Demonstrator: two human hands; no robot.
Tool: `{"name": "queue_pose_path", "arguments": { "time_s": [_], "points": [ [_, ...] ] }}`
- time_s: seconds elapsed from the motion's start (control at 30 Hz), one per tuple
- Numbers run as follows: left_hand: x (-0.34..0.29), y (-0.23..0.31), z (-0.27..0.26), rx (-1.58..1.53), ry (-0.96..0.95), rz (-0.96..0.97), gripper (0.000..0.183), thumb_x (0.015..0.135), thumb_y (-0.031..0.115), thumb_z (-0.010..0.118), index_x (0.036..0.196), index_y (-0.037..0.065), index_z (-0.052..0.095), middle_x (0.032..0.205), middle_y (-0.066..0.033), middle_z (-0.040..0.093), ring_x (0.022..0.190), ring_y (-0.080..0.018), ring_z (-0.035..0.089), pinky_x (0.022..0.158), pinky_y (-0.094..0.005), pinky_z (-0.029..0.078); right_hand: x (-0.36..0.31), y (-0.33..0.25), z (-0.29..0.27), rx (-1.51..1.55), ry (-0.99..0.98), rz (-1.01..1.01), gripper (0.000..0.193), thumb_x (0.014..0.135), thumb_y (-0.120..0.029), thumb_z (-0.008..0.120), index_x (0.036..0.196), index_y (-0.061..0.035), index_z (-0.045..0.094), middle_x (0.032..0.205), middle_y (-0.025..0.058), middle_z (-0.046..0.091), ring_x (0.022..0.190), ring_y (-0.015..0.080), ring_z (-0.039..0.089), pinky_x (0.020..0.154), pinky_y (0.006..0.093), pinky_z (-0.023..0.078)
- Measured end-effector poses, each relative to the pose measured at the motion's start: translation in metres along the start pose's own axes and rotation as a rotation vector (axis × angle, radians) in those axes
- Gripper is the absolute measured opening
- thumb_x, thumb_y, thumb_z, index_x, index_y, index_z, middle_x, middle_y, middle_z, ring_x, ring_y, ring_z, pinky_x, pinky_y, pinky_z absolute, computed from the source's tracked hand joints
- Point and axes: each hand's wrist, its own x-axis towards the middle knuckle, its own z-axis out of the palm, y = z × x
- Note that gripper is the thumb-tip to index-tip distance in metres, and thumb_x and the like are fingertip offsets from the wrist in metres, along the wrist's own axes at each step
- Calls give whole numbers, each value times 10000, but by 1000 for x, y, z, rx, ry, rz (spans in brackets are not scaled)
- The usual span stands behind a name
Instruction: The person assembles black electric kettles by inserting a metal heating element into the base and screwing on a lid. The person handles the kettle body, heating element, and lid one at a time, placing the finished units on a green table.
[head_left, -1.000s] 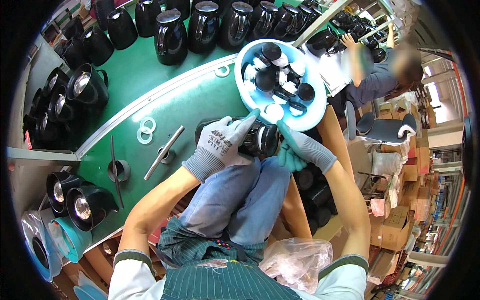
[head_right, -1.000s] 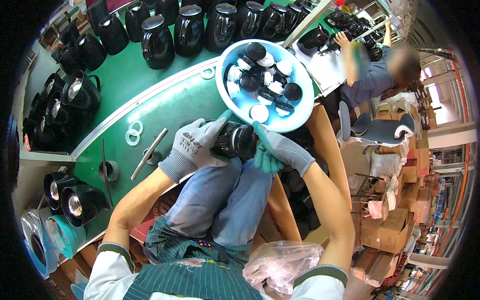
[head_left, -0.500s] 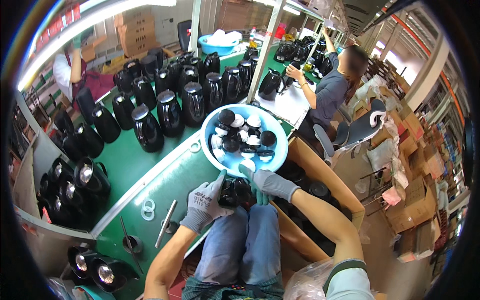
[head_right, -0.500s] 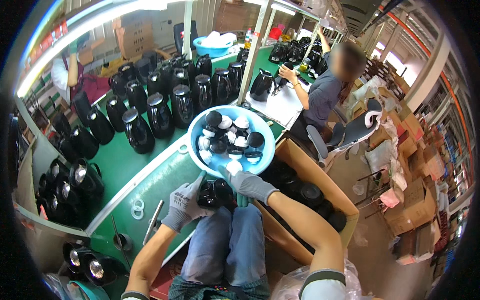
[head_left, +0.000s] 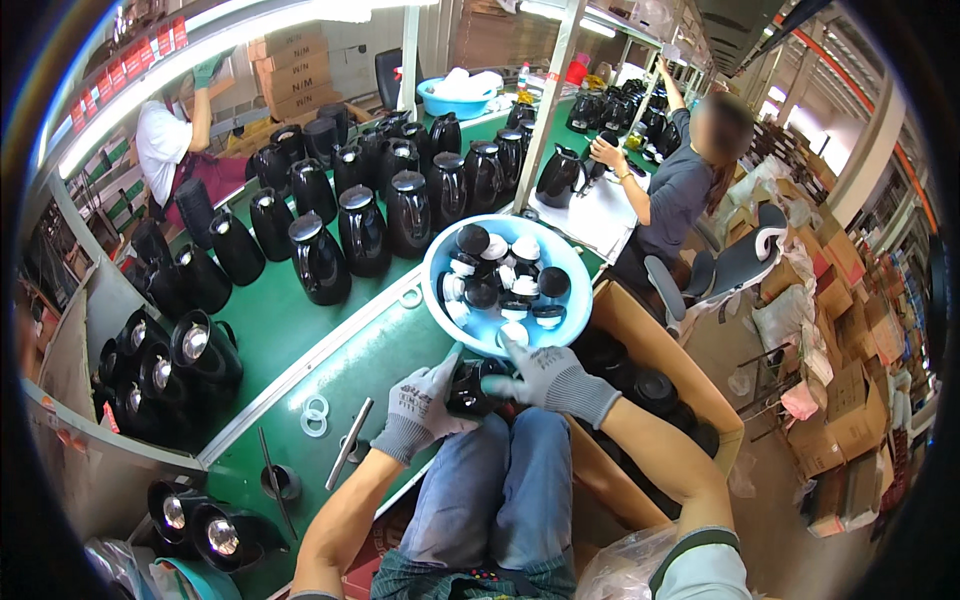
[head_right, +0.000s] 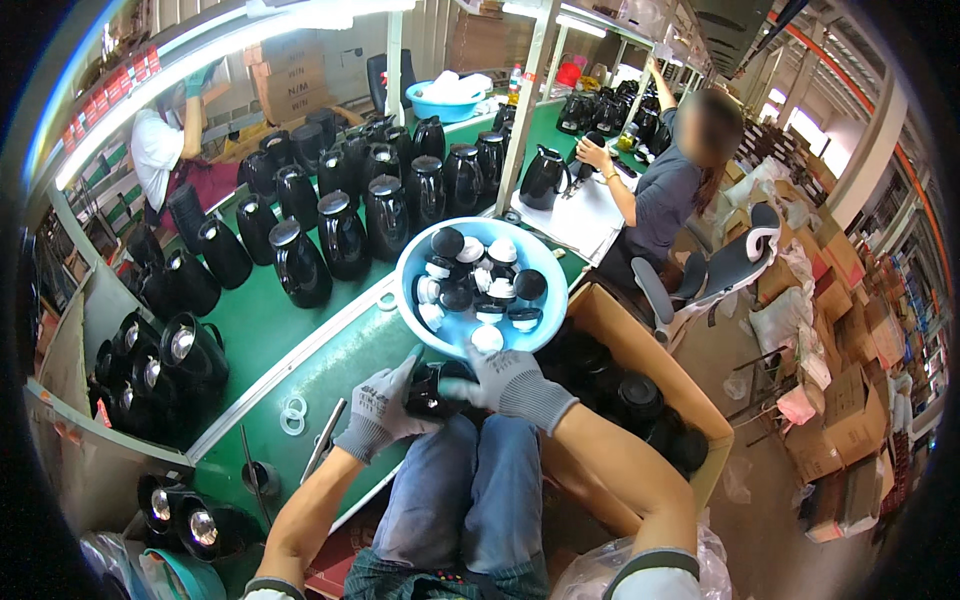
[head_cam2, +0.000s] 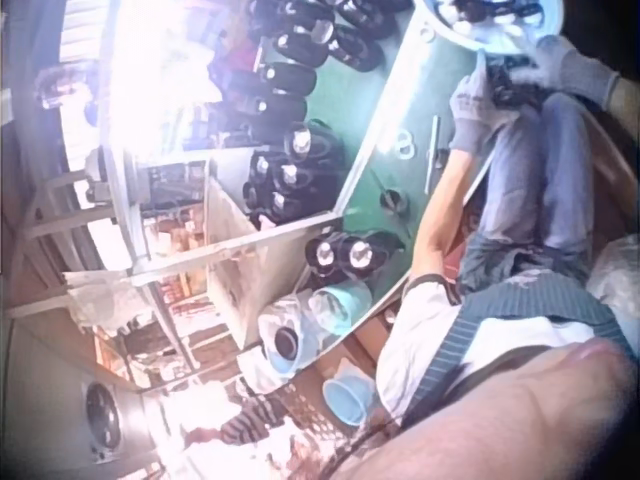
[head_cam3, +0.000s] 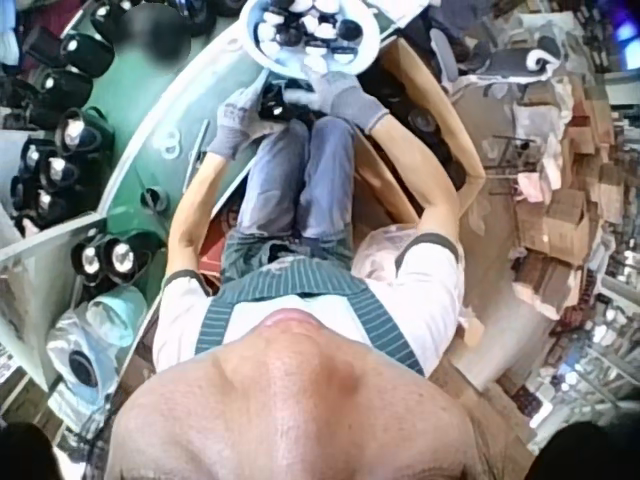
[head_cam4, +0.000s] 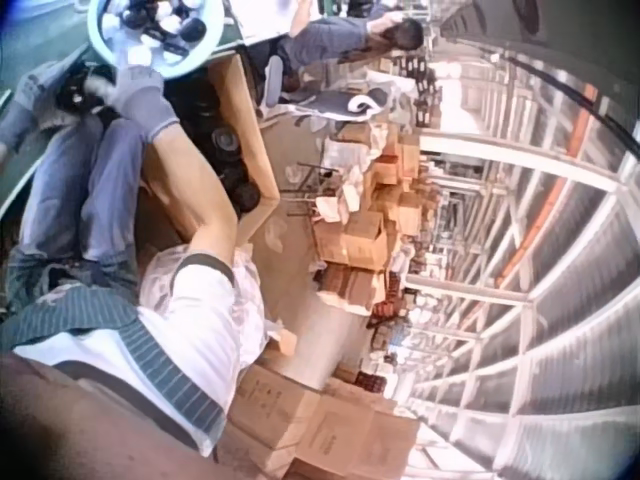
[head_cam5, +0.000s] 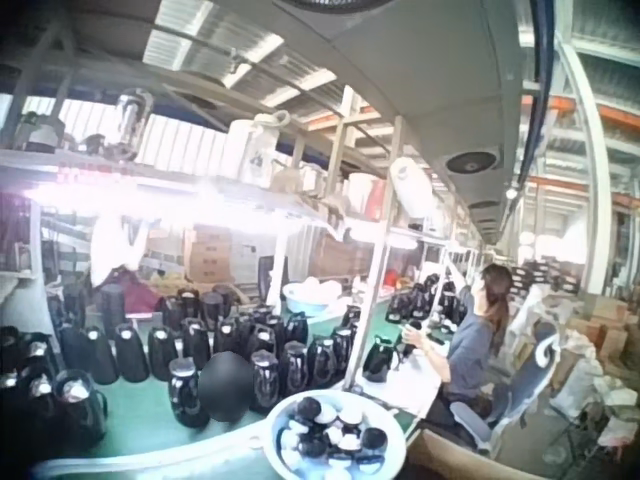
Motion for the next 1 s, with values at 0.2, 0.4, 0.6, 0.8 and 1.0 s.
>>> {"name": "queue_pose_path", "arguments": {
  "time_s": [0.2, 0.4, 0.6, 0.8, 1.0],
  "points": [
    [2, 6, 5, -16, -4, -29, 1187, 606, 521, 920, 1575, 96, 381, 1225, -145, 700, 1091, -312, 692, 949, -409, 559, -5, -10, 6, -54, -22, -184, 968, 891, -502, 756, 1616, -76, 276, 1527, 263, 467, 1389, 365, 526, 1152, 437, 437],
    [-6, 4, 16, -80, 99, 41, 1190, 579, 510, 937, 1529, 35, 401, 1208, -155, 682, 1102, -325, 680, 946, -424, 566, 2, -15, 47, 106, 253, 26, 768, 983, -641, 549, 1388, 11, 509, 1125, 256, 722, 1029, 382, 730, 885, 494, 576],
    [-10, 19, 25, -32, 228, -60, 982, 584, 446, 944, 1350, 33, 488, 1132, -145, 625, 1042, -332, 681, 873, -429, 581, 4, -21, 46, 198, 240, 220, 651, 1000, -629, 530, 1078, 3, 668, 780, 155, 753, 765, 341, 767, 682, 488, 604],
    [-15, -12, 15, -111, 205, -29, 720, 576, 533, 919, 1082, 116, 624, 960, -137, 730, 912, -324, 734, 791, -441, 593, -11, -23, 29, 49, 216, -68, 996, 960, -718, 527, 1648, -84, 185, 1297, 291, 626, 1203, 384, 655, 987, 492, 517],
    [17, -38, -13, -148, -87, 23, 742, 611, 534, 894, 1190, 123, 683, 1063, -175, 754, 987, -353, 734, 893, -447, 578, 27, 3, 40, -308, 387, -444, 1005, 859, -777, 590, 1588, -122, 366, 1194, 186, 602, 965, 338, 661, 829, 449, 519]
  ]
}}
